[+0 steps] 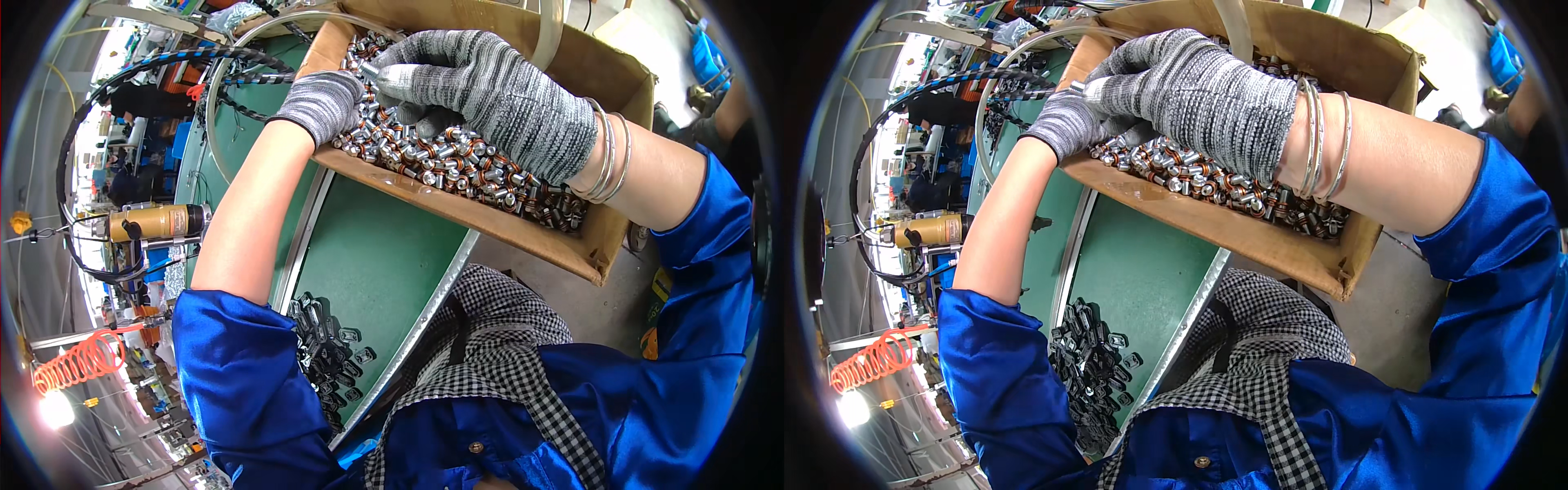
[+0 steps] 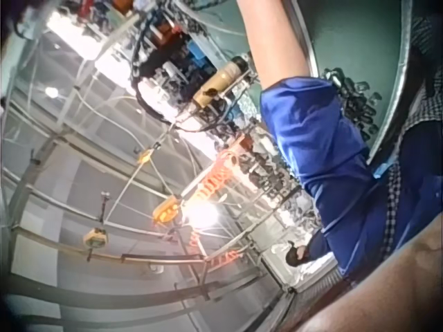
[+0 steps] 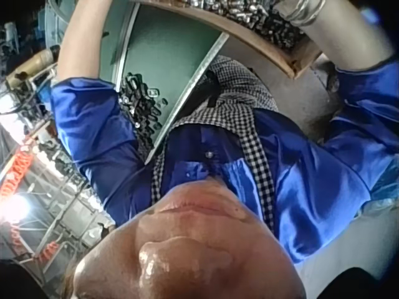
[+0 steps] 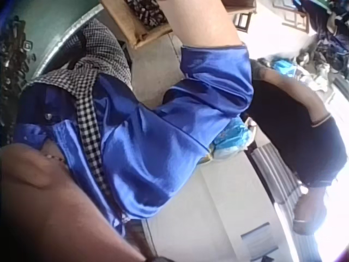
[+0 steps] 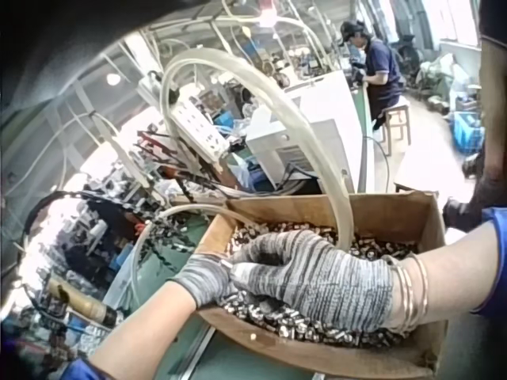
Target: Assembling small mechanical components at a factory workstation using manual assembly and industrial tools.
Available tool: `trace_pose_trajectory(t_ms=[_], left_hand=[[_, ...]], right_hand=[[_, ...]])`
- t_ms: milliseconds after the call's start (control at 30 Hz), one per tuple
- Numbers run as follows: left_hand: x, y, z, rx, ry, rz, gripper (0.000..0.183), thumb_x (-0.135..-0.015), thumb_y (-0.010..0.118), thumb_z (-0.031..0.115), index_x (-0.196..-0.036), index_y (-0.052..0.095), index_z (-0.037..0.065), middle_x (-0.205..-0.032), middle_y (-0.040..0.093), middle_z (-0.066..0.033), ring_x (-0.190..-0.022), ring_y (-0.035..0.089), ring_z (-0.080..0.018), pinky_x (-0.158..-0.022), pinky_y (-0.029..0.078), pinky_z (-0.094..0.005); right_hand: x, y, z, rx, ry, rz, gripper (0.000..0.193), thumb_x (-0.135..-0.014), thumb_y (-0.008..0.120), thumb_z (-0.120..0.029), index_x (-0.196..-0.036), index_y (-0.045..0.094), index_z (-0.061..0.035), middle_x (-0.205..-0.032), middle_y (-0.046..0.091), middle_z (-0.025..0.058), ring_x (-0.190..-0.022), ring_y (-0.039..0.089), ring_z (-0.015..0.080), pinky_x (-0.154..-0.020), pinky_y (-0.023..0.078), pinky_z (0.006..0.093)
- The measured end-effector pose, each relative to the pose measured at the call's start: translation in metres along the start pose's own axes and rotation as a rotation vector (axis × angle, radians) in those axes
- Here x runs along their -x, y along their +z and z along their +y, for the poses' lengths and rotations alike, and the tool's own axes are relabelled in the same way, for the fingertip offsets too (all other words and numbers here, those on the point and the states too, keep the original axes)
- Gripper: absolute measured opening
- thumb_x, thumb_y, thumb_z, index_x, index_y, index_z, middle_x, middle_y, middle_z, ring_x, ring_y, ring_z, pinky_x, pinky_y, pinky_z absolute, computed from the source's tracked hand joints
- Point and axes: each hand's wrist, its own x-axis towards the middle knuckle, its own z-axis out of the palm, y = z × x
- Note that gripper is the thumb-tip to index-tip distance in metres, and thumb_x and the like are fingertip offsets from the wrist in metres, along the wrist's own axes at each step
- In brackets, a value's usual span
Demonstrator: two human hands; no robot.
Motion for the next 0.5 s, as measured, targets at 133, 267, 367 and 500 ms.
trace_pose_trajectory(t_ms=[133,267,367,500], left_hand=[[0.002,-0.001,-0.001,0.009,-0.014,-0.081,0.024,-0.075,0.069,0.017,-0.097,0.070,0.008,-0.097,0.069,-0.0180,-0.091,0.067,-0.0335,-0.083,0.053,-0.0426],[0.004,-0.009,-0.002,0.010,-0.001,-0.109,0.024,-0.074,0.072,0.021,-0.095,0.070,0.008,-0.093,0.068,-0.0163,-0.091,0.066,-0.0324,-0.085,0.052,-0.0422],[0.001,-0.007,-0.004,0.014,-0.052,-0.099,0.024,-0.076,0.069,0.024,-0.094,0.070,0.008,-0.094,0.068,-0.0163,-0.092,0.066,-0.0323,-0.085,0.052,-0.0421],[-0.005,-0.028,0.011,-0.004,-0.108,-0.063,0.021,-0.082,0.062,0.021,-0.094,0.071,0.007,-0.094,0.069,-0.0188,-0.092,0.066,-0.0345,-0.086,0.052,-0.0421]], right_hand=[[-0.004,0.003,0.008,0.001,-0.017,-0.006,0.025,-0.096,0.061,-0.020,-0.111,0.064,-0.0015,-0.080,0.062,-0.0025,-0.069,0.056,0.0028,-0.063,0.048,0.0180],[0.000,0.006,0.000,-0.146,0.046,0.016,0.025,-0.096,0.061,-0.021,-0.112,0.064,-0.0012,-0.080,0.062,-0.0021,-0.068,0.056,0.0028,-0.063,0.048,0.0181],[-0.004,-0.002,0.001,-0.129,0.036,-0.019,0.026,-0.096,0.061,-0.021,-0.112,0.063,-0.0011,-0.080,0.063,-0.0020,-0.068,0.056,0.0028,-0.063,0.048,0.0184],[0.006,-0.011,-0.018,-0.073,0.034,0.063,0.028,-0.094,0.063,-0.023,-0.110,0.064,-0.0010,-0.080,0.063,0.0002,-0.068,0.057,0.0064,-0.063,0.049,0.0201]])
